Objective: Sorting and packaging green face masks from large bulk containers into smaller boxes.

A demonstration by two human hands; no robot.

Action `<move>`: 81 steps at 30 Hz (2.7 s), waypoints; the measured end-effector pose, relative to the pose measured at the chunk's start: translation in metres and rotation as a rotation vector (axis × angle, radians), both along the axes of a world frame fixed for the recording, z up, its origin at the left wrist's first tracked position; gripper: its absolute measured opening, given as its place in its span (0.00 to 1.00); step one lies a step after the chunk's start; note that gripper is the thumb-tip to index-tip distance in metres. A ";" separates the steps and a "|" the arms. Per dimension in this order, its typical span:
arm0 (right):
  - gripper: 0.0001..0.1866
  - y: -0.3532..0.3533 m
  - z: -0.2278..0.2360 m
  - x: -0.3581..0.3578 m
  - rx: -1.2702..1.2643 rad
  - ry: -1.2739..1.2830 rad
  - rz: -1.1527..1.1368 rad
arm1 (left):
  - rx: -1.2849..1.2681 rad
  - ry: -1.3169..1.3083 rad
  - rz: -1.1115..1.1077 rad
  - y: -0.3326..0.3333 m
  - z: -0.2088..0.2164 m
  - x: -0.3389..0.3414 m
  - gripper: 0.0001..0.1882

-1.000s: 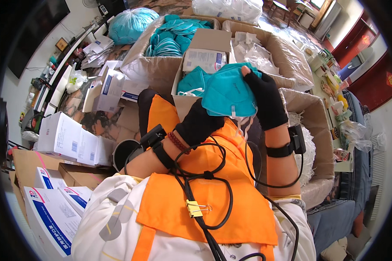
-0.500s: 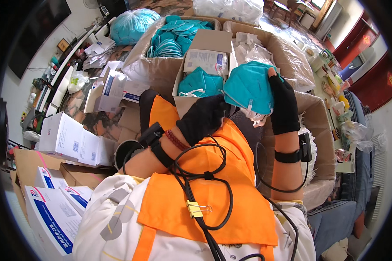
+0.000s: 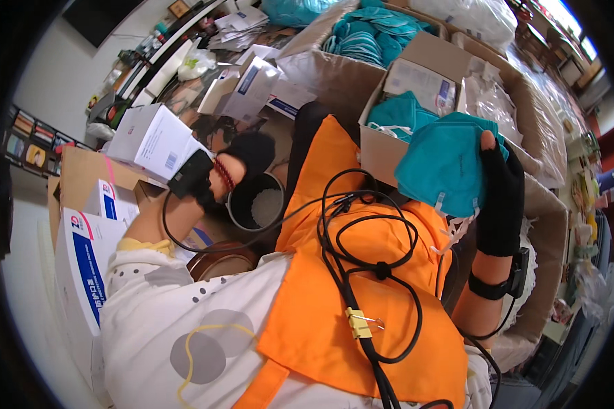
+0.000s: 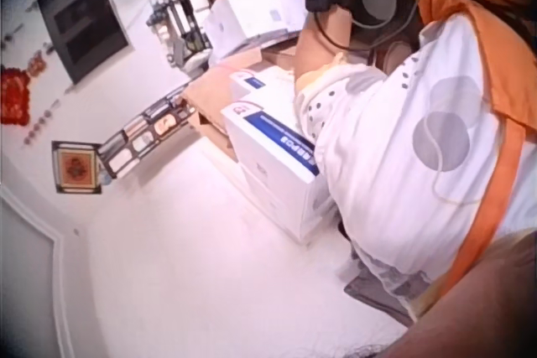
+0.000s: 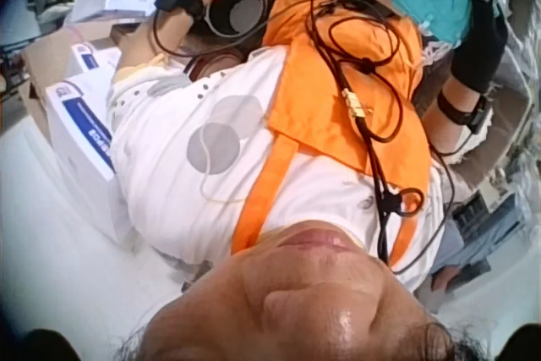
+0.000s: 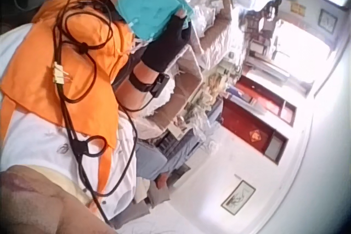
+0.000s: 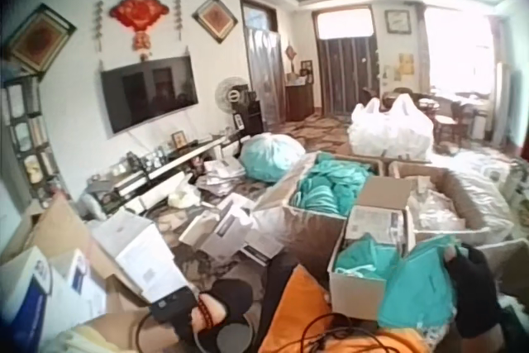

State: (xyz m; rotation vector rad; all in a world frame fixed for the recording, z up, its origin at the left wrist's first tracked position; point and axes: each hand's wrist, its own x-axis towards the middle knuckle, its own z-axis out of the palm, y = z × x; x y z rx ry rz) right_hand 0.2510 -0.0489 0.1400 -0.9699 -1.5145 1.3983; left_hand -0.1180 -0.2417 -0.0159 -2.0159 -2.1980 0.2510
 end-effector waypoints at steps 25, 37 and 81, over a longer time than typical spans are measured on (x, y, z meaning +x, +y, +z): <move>0.29 0.006 -0.030 -0.003 -0.089 0.079 0.050 | -0.005 -1.821 -0.168 0.114 0.152 0.175 0.29; 0.22 0.040 0.000 0.060 0.161 -0.127 -0.233 | 0.168 -1.974 -0.316 0.118 0.145 0.120 0.06; 0.24 0.003 -0.006 -0.004 0.040 0.356 -0.079 | 0.085 -1.927 -0.250 0.134 0.142 0.179 0.18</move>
